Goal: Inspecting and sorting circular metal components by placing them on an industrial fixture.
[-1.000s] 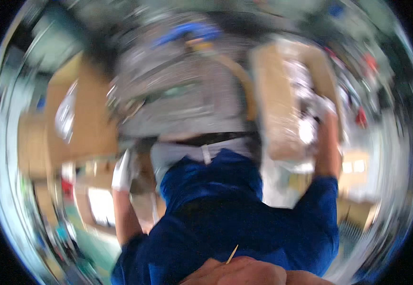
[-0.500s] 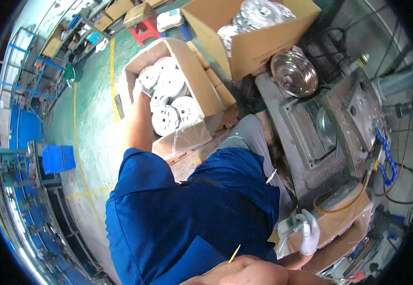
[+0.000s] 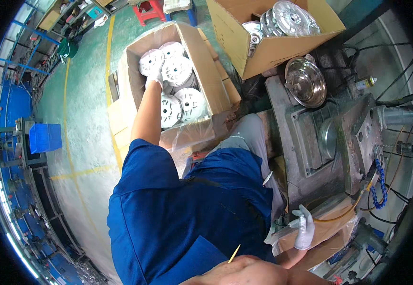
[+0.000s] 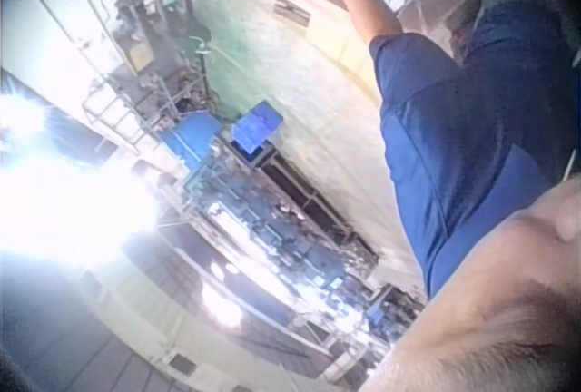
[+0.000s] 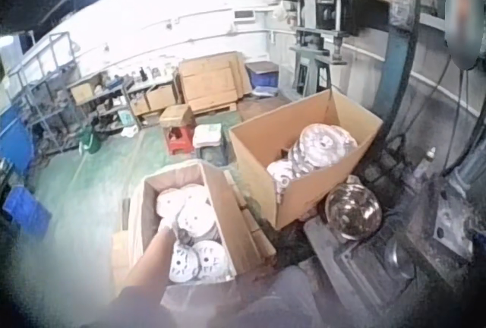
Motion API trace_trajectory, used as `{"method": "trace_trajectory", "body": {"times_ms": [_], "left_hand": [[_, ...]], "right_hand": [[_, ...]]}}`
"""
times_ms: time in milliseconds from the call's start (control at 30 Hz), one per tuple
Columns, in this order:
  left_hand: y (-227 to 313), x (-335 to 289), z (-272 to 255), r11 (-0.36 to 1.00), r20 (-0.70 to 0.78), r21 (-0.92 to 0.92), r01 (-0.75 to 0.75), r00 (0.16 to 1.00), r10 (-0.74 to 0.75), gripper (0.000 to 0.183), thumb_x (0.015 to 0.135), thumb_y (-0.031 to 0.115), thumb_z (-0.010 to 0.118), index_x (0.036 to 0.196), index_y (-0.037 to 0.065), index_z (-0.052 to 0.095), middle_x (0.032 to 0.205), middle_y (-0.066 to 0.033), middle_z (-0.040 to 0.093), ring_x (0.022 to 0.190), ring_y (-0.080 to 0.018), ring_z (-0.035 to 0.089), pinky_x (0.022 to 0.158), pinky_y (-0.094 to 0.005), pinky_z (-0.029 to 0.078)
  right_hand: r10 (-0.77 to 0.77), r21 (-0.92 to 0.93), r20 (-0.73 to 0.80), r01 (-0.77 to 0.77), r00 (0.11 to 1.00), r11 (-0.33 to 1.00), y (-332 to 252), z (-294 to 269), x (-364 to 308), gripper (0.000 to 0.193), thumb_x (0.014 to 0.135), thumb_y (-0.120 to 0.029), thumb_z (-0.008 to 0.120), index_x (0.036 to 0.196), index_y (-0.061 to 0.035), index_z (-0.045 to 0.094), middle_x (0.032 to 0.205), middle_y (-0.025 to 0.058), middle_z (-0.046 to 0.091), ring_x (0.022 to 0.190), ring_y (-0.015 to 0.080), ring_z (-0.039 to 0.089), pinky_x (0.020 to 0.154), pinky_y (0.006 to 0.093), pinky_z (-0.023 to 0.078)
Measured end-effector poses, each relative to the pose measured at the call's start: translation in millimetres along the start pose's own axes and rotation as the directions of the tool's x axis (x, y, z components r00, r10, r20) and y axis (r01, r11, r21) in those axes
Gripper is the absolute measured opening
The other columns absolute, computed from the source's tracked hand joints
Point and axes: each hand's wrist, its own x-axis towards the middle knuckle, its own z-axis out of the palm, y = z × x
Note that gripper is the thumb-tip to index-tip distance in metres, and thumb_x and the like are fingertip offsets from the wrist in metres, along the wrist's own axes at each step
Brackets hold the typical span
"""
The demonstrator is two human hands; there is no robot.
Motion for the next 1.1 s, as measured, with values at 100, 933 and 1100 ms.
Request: {"method": "trace_trajectory", "body": {"times_ms": [100,933,1100], "left_hand": [[5.4,-0.8,4.5,0.986,0.083,0.018,-0.168,0.983,0.166,0.056,0.084,0.030,0.063,0.133,0.011,0.045,0.125,-0.0079,0.049,0.107,-0.0201,0.047,0.088,-0.0336,0.039],[68.3,-370.1,151.4,0.727,0.933,-0.214,-0.652,0.084,0.350,0.024,0.079,0.020,0.072,0.090,-0.001,0.068,0.083,-0.0016,0.060,0.073,-0.0128,0.051,0.061,-0.0275,0.041],[29.0,-452.4,219.0,0.444,0.856,-0.443,-0.779,-0.515,-0.050,0.024,0.069,0.013,0.080,0.092,0.006,0.072,0.082,-0.0022,0.053,0.079,-0.0151,0.050,0.070,-0.0281,0.041]], "right_hand": [[0.032,0.018,0.008,-0.032,0.999,0.999,2.3,5.1,-0.9,0.054,0.093,-0.038,0.054,0.124,0.0051,0.051,0.098,0.0101,0.065,0.067,0.0108,0.056,0.063,0.0237,0.046],[-0.105,0.729,0.416,-0.262,0.903,0.632,-7.7,64.1,83.8,0.071,0.096,-0.055,0.030,0.133,0.0043,0.041,0.083,0.0182,0.064,0.051,0.0168,0.054,0.042,0.0254,0.043],[-0.710,0.811,0.239,-0.538,0.662,-0.228,-25.8,79.4,94.8,0.058,0.096,-0.041,0.043,0.136,0.0002,0.036,0.104,0.0191,0.062,0.077,0.0236,0.065,0.062,0.0381,0.056]]}}
